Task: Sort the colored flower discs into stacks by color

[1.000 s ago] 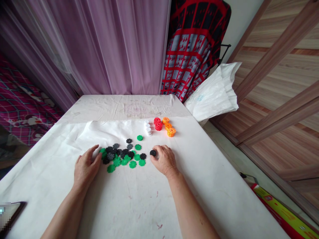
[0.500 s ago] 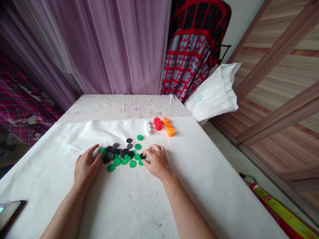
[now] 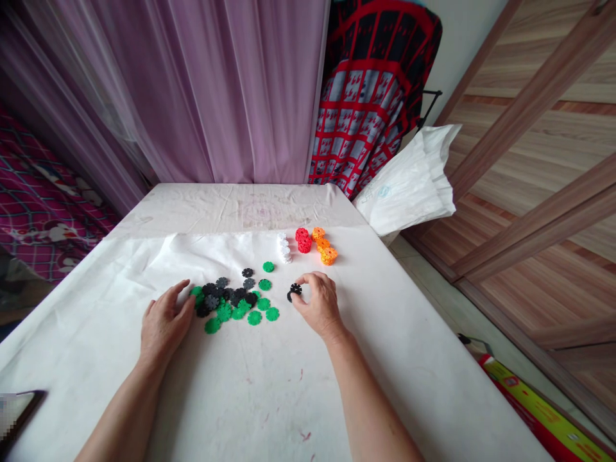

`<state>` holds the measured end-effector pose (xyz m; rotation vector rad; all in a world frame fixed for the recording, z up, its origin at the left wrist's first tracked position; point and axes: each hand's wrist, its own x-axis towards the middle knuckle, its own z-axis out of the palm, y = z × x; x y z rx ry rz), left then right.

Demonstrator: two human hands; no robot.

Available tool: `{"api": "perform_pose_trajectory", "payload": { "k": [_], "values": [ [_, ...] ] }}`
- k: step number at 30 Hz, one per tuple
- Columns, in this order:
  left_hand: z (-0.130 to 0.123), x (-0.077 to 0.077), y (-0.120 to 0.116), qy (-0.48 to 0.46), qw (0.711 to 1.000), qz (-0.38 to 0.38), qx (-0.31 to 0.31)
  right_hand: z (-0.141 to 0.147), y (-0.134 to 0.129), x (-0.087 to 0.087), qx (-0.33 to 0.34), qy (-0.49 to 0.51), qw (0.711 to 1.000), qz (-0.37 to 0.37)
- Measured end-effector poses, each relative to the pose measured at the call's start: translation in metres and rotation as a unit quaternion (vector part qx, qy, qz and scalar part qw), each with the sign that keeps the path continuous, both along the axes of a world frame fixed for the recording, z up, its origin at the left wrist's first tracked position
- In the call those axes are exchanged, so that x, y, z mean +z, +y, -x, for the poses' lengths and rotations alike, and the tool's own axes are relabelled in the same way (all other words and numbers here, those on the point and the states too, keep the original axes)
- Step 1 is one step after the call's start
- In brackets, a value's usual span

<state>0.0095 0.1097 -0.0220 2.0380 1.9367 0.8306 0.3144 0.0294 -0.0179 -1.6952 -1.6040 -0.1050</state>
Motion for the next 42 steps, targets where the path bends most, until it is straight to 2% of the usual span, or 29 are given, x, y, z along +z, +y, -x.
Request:
{"api": "perform_pose_trajectory", "payload": {
  "k": [3,8,15,22,34,38,42],
  "values": [
    [0.001,-0.001,0.0,0.001,1.0,-0.001,-0.001,-0.011,-0.002,-0.001,0.004,-0.005,1.0,0.014],
    [0.0,0.001,0.001,0.003,1.0,0.004,-0.002,-0.003,-0.002,-0.003,0.026,-0.027,0.998,0.043],
    [0.001,0.001,0.001,0.012,1.0,0.003,-0.009,0.001,-0.002,-0.002,0.024,-0.037,0.997,0.066],
    [0.003,-0.002,0.002,0.011,1.0,-0.003,-0.008,-0.001,-0.005,-0.003,-0.002,-0.036,0.991,0.133],
    [0.002,-0.003,0.001,0.004,1.0,-0.012,-0.003,0.012,0.01,-0.01,0.025,0.008,0.992,0.12],
    [0.001,-0.002,0.001,0.005,1.0,-0.008,-0.001,0.017,0.018,-0.002,0.037,0.018,0.994,0.098],
    [0.0,-0.002,0.001,0.0,1.0,-0.005,0.002,0.034,0.032,0.012,0.082,-0.035,0.99,0.111]
  ]
}}
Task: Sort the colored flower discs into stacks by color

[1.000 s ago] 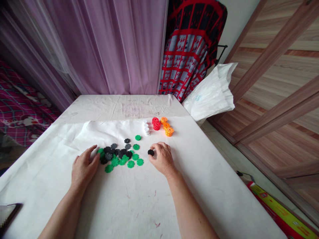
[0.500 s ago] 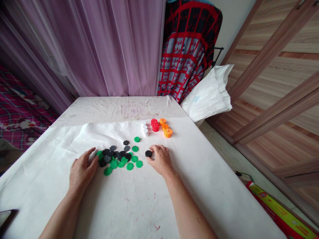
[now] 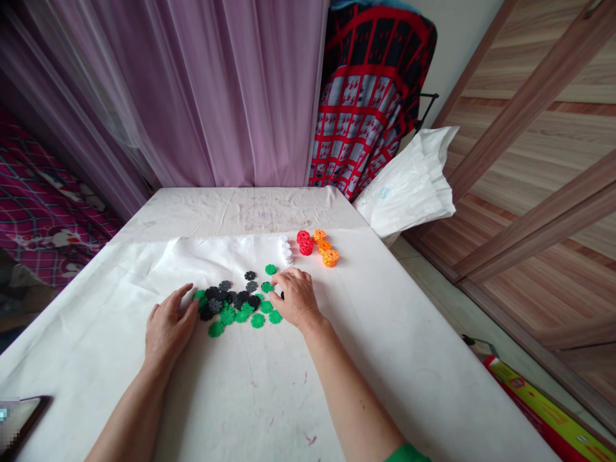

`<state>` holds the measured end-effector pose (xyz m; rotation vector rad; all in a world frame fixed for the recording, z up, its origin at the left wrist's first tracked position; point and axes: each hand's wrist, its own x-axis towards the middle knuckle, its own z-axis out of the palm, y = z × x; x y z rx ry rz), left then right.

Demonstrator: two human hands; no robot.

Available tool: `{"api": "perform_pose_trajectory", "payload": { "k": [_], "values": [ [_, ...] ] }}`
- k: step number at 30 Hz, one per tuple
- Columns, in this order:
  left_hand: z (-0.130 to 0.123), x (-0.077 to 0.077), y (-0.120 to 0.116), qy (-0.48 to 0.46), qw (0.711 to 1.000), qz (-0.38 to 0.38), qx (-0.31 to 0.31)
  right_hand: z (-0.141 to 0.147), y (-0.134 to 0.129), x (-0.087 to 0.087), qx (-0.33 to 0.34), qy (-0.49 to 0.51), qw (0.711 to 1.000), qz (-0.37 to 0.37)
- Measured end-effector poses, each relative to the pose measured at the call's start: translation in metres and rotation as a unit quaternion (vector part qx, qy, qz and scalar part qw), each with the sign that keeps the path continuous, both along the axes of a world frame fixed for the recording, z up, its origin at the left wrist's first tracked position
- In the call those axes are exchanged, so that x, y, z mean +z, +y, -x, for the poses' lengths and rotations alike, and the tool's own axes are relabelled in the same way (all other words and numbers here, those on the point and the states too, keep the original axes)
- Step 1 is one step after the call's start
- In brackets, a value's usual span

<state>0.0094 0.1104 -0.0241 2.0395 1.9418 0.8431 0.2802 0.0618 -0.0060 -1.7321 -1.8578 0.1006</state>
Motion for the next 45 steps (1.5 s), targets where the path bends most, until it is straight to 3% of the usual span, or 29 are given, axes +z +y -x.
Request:
{"api": "perform_pose_trajectory", "payload": {
  "k": [5,10,14,17,20,24,29,31,37,45],
  "values": [
    [0.0,-0.001,0.0,-0.003,1.0,0.002,-0.003,0.013,-0.001,0.006,0.06,-0.055,0.997,0.017],
    [0.0,-0.001,-0.001,-0.006,1.0,-0.009,-0.006,0.01,-0.009,0.004,0.102,-0.049,0.994,0.005],
    [-0.001,0.0,-0.002,-0.008,1.0,-0.004,-0.007,0.008,0.001,0.007,0.04,-0.033,0.999,0.008],
    [-0.001,0.002,-0.002,-0.003,1.0,-0.003,-0.007,0.01,0.015,0.012,-0.004,-0.06,0.996,0.063],
    [-0.002,0.002,-0.002,-0.002,1.0,-0.003,-0.002,0.017,0.025,0.017,0.012,-0.108,0.988,0.109],
    [-0.002,0.002,-0.002,-0.006,1.0,-0.003,0.0,0.02,0.031,0.017,0.041,-0.136,0.984,0.103],
    [-0.002,0.003,-0.002,-0.003,1.0,0.004,-0.002,-0.009,0.017,0.021,-0.031,0.025,0.998,0.057],
    [-0.002,0.003,-0.002,-0.001,1.0,0.004,-0.003,-0.023,0.006,0.026,-0.055,0.048,0.996,0.051],
    [-0.001,0.003,-0.001,0.007,1.0,-0.001,-0.005,-0.03,-0.011,0.039,-0.02,-0.007,0.993,0.119],
    [0.001,0.002,-0.001,0.018,1.0,0.008,-0.008,-0.021,-0.008,0.034,0.001,-0.051,0.989,0.139]
  ]
}}
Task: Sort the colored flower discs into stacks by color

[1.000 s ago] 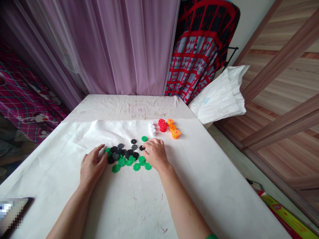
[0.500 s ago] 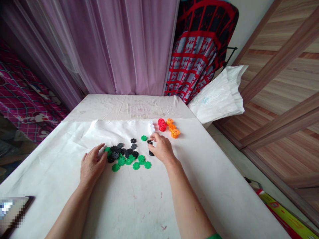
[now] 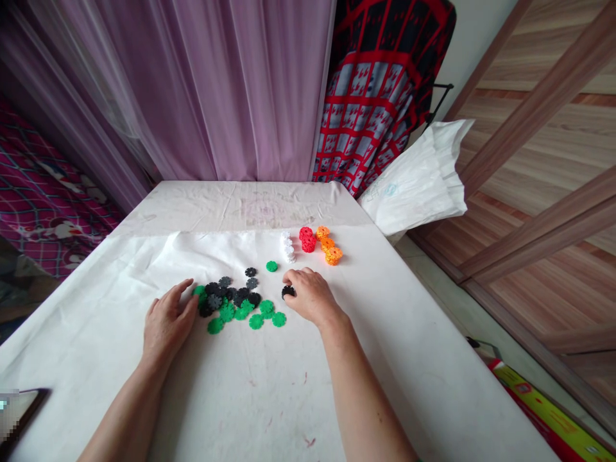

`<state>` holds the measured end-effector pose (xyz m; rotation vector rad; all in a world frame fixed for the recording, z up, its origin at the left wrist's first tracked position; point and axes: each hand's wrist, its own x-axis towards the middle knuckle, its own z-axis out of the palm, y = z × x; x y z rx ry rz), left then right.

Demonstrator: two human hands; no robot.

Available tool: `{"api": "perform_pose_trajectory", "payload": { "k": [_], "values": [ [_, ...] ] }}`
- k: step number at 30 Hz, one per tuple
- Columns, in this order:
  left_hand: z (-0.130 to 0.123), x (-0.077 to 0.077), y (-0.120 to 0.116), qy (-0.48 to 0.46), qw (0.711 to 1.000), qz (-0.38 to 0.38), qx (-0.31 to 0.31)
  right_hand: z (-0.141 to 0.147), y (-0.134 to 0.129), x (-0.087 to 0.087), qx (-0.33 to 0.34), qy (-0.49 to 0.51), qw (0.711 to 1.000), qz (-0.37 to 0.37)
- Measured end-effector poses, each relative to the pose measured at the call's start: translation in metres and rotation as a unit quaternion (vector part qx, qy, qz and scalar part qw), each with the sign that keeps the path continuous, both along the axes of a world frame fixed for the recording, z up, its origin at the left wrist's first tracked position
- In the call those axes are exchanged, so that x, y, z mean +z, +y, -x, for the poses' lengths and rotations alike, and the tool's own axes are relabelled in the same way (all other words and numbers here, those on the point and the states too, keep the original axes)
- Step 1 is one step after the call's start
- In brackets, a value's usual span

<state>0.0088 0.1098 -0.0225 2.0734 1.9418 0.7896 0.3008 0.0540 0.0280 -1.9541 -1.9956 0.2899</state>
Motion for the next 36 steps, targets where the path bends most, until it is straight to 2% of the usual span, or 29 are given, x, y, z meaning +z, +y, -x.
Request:
{"api": "perform_pose_trajectory", "payload": {
  "k": [7,11,17,20,23,27,32,36],
  "values": [
    [0.0,-0.001,0.0,-0.007,1.0,-0.001,0.002,-0.001,0.0,-0.001,0.01,0.01,1.0,-0.027],
    [-0.002,0.001,-0.001,-0.013,1.0,0.002,0.003,0.022,0.003,0.001,0.051,0.001,0.997,-0.057],
    [-0.003,0.002,-0.002,-0.022,1.0,-0.005,0.005,0.067,-0.003,-0.008,0.13,-0.048,0.99,-0.028],
    [-0.003,0.002,-0.002,-0.024,1.0,0.0,0.01,0.073,-0.006,-0.011,0.157,-0.045,0.986,-0.016],
    [-0.004,0.002,-0.002,-0.026,1.0,0.002,0.009,0.074,-0.006,-0.011,0.157,-0.03,0.987,-0.004],
    [-0.005,0.003,-0.003,-0.028,1.0,0.002,0.01,0.062,-0.003,-0.005,0.128,0.014,0.992,-0.004],
    [-0.004,0.002,-0.003,-0.03,1.0,-0.001,0.009,0.01,-0.002,0.007,-0.012,0.06,0.997,-0.036],
    [-0.003,0.002,-0.002,-0.027,1.0,0.006,0.007,-0.019,-0.005,0.005,-0.058,0.05,0.997,-0.01]
  ]
}}
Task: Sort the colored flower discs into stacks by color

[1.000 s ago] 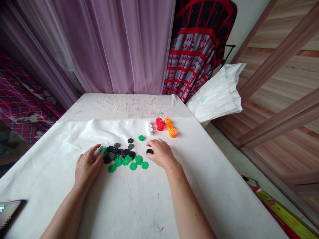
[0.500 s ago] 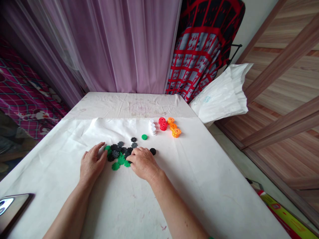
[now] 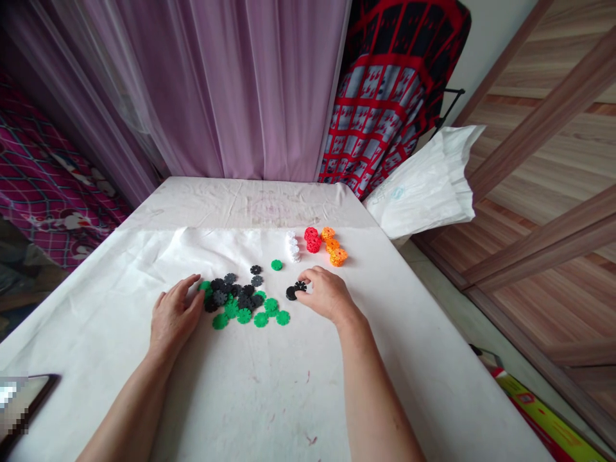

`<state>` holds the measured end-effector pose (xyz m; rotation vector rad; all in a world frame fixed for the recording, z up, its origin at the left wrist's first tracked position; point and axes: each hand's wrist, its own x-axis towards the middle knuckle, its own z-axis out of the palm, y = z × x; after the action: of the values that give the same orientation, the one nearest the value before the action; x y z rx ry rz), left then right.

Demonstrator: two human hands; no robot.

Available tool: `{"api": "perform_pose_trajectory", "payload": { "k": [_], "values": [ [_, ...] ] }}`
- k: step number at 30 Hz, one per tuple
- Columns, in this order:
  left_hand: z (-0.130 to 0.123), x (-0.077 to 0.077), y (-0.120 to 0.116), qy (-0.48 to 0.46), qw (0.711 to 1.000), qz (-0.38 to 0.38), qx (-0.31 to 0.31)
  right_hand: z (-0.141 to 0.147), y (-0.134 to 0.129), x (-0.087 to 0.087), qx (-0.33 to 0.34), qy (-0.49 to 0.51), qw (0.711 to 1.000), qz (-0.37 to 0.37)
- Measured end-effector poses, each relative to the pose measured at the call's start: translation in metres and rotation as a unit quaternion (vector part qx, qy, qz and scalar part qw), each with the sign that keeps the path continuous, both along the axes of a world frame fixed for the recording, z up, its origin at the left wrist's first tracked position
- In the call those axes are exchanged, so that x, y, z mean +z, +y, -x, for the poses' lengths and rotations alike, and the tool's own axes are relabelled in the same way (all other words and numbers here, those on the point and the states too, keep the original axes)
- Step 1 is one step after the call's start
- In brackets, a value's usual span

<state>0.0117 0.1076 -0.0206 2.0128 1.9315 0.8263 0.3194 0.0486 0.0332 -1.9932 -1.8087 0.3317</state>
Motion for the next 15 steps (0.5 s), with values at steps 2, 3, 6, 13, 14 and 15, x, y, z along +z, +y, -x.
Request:
{"api": "perform_pose_trajectory", "payload": {
  "k": [2,3,6,13,14,15],
  "values": [
    [0.0,0.0,0.0,0.002,1.0,0.002,0.0,0.0,0.0,-0.003,0.005,-0.002,1.0,0.012],
    [0.0,0.001,0.0,0.003,1.0,0.002,-0.001,0.003,0.0,-0.004,0.01,-0.002,1.0,0.016],
    [0.0,0.001,0.0,0.005,1.0,-0.001,-0.007,0.01,0.002,-0.006,0.022,-0.003,0.999,0.034],
    [0.001,-0.002,0.001,0.011,1.0,-0.01,-0.009,0.012,0.004,-0.007,0.021,-0.008,0.997,0.07],
    [0.001,-0.003,0.001,0.011,1.0,-0.012,-0.009,0.012,0.004,-0.008,0.024,-0.006,0.997,0.069],
    [0.001,-0.003,0.001,0.01,1.0,-0.014,-0.008,0.012,0.004,-0.009,0.027,-0.005,0.997,0.067]
  ]
}}
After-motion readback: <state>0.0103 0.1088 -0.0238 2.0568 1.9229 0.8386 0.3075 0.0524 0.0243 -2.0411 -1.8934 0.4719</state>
